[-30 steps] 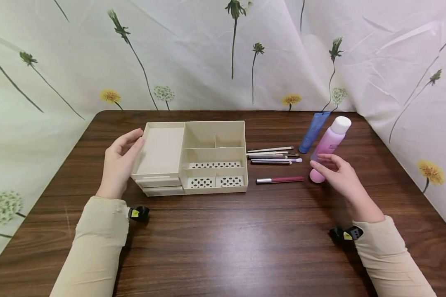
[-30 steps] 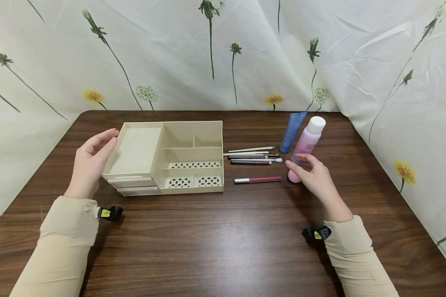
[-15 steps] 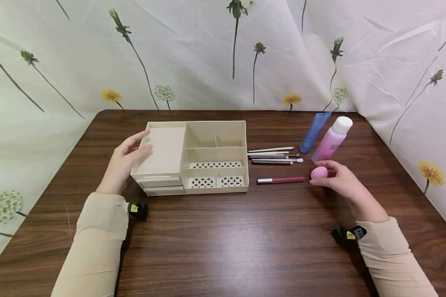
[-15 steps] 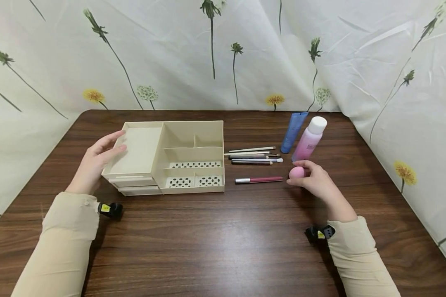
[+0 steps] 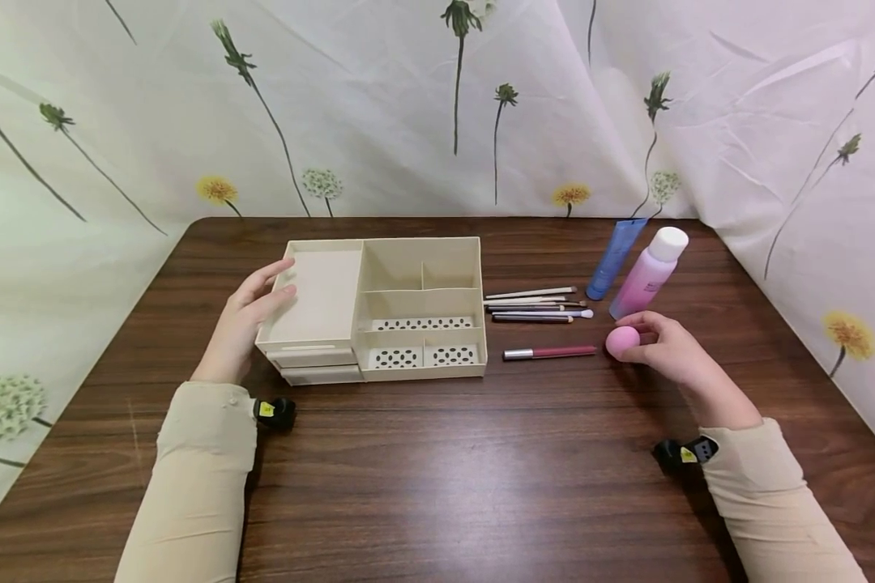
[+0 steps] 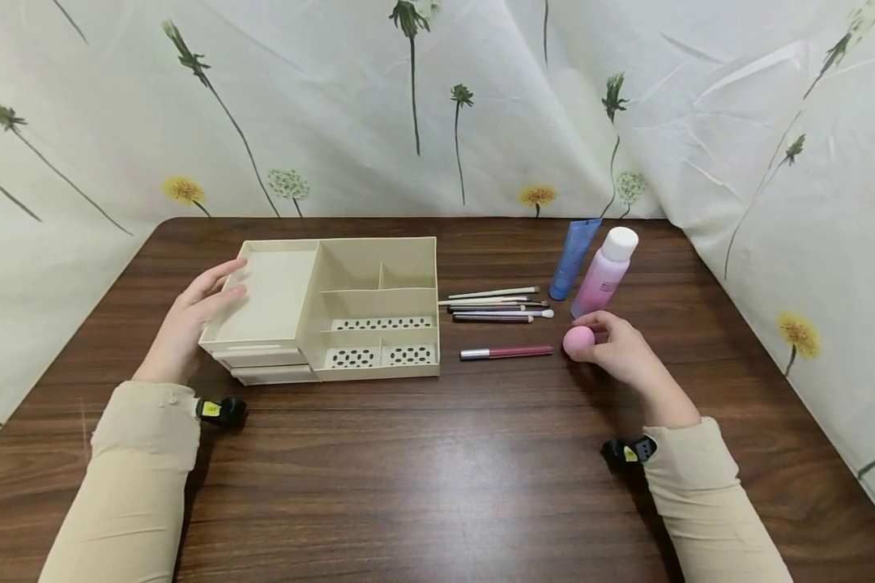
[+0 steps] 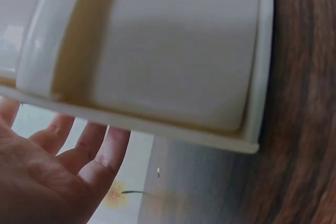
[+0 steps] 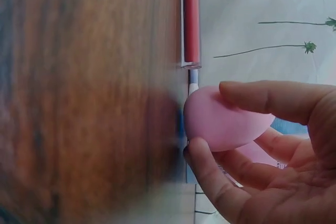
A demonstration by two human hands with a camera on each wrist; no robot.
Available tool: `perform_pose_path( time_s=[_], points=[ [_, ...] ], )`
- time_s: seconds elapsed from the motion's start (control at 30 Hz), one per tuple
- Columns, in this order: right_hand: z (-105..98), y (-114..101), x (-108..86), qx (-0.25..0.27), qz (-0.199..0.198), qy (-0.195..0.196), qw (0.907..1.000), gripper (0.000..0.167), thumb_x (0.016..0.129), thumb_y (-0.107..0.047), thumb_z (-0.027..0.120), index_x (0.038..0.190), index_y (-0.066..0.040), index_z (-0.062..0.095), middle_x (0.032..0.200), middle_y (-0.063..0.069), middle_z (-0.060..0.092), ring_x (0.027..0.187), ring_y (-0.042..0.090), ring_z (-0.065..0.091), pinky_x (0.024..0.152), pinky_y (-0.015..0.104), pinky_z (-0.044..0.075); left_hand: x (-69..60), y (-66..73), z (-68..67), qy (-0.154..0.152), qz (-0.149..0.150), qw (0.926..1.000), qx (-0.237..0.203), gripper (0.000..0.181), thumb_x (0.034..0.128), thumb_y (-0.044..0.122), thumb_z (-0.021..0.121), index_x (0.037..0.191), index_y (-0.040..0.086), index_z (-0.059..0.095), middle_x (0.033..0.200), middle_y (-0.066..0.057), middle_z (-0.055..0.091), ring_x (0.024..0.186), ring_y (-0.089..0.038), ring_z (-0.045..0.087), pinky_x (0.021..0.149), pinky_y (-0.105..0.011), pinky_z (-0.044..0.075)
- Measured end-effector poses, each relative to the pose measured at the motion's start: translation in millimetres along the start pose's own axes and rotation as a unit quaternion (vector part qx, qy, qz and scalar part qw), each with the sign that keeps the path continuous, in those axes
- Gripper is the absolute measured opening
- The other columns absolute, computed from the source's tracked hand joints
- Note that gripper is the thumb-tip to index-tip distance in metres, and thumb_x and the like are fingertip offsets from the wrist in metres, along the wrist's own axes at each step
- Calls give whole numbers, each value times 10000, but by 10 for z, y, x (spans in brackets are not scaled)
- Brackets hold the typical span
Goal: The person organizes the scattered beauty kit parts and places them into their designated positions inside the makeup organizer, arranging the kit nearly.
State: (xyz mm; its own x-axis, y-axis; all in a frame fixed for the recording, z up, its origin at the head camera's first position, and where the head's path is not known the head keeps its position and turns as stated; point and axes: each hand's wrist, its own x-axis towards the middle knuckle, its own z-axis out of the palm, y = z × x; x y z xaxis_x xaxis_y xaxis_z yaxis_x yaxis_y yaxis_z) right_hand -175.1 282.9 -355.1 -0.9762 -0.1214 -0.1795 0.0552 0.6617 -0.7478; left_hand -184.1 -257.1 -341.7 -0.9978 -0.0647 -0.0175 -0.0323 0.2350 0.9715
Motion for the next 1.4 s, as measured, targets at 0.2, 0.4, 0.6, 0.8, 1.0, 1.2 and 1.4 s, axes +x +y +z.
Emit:
perform_pose_path(
  time_s=[0.2,0.4,0.6,0.8,1.0,1.2,1.4],
  points=[
    [-2,-80,2,-267,-157,65,9995,516,887,-191,728,1299,56,540,1191,257,619,913,97,565,767,211,463,-6,-11,-9,99,55,9999,-31,498,982,373,590,1467,319,487,1653,-39,213,1502,-221,160,1223,-481,115],
    [-21,-167,8,-83,-463,79,9989,500,897,-172,709,1299,73,540,1190,268,614,865,13,576,733,186,508,1,-14,9,164,80,9998,-46,476,988,369,587,1454,322,504,1614,-19,299,1466,-186,212,1213,-448,145],
    [-2,-298,19,229,-643,-12,9977,498,905,-167,703,1313,66,537,1187,250,614,812,-18,603,726,221,539,3,-17,5,175,73,9998,-16,479,990,378,582,1458,321,499,1631,-18,272,1479,-203,196,1219,-469,130],
    [45,-452,24,451,-744,-56,9962,494,899,-156,713,1312,54,542,1154,211,634,825,-25,612,734,208,542,4,-19,0,173,67,9998,-37,476,992,368,580,1459,319,499,1638,-19,262,1492,-200,180,1227,-469,113],
    [97,-578,32,675,-893,-147,9936,479,891,-151,725,1298,36,554,1042,68,664,831,2,629,752,251,563,-11,-13,5,161,129,9998,4,475,993,364,581,1458,311,502,1641,-17,257,1503,-200,169,1231,-462,104],
    [143,-698,18,893,-808,-197,9925,482,879,-181,750,1285,3,567,1039,37,659,850,34,647,784,275,576,-16,-6,9,130,161,9998,37,475,994,353,581,1460,300,502,1645,-19,244,1523,-226,150,1236,-469,93],
    [181,-805,47,979,-951,-278,9902,484,881,-169,744,1295,-2,560,1097,79,640,866,42,641,792,266,570,0,-7,12,115,158,9998,75,476,996,337,578,1463,295,498,1645,-28,246,1524,-235,146,1231,-483,95]
  ],
)
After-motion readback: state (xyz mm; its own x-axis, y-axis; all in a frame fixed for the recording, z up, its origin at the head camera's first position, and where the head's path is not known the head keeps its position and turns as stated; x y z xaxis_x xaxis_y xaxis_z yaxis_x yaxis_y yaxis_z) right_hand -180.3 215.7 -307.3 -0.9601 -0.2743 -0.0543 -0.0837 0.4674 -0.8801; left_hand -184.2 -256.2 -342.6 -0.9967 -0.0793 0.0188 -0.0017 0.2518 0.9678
